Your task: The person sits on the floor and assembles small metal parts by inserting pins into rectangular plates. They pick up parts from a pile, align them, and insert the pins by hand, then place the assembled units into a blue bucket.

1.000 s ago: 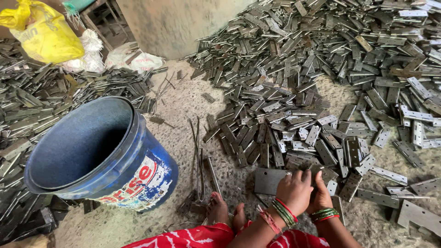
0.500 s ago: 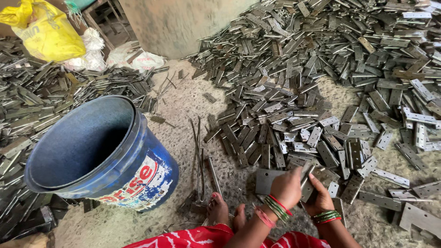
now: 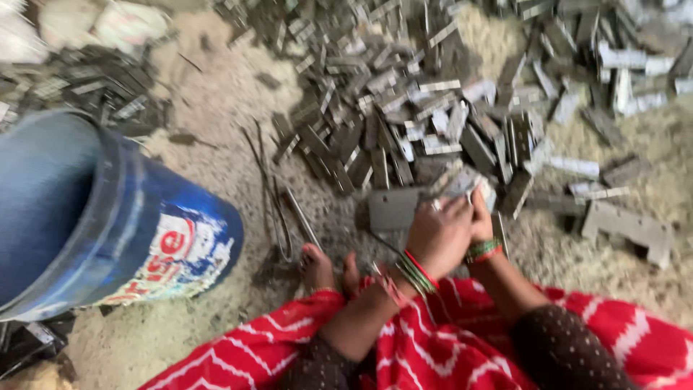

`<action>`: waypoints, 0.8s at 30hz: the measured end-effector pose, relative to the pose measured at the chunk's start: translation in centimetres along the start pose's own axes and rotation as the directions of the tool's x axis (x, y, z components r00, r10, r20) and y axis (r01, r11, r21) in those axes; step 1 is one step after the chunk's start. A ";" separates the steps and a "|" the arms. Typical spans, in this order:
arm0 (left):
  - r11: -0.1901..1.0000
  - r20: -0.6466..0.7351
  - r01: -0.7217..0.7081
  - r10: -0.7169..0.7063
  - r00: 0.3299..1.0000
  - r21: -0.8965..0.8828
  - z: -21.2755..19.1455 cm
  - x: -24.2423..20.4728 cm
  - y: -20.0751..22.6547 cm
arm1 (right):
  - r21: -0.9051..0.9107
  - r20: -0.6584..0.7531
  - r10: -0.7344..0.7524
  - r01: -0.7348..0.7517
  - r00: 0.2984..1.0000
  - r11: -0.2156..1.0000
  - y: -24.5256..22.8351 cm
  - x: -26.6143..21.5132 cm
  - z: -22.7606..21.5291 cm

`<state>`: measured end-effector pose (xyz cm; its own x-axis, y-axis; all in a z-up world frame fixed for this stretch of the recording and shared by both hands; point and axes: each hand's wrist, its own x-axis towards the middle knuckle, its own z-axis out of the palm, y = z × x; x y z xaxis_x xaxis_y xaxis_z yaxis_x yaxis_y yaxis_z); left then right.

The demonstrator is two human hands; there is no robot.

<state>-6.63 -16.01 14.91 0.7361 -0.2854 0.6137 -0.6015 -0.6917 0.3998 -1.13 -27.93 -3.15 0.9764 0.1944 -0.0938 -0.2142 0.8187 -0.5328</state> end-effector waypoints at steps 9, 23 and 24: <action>0.824 -0.038 0.517 -0.523 0.851 0.232 9.6 -0.2 -24.4 | 0.221 -0.362 -0.008 0.094 0.932 0.971 -2.2 1.5 2.7; 0.630 -0.030 0.692 -0.731 0.681 0.351 16.3 -2.8 -31.6 | 0.142 -0.410 0.155 -0.106 0.899 0.984 1.0 1.9 2.5; 0.634 -0.038 0.711 -0.738 0.674 0.304 15.1 -2.3 -31.1 | 0.147 -0.400 0.145 -0.092 0.905 0.985 1.2 2.2 2.5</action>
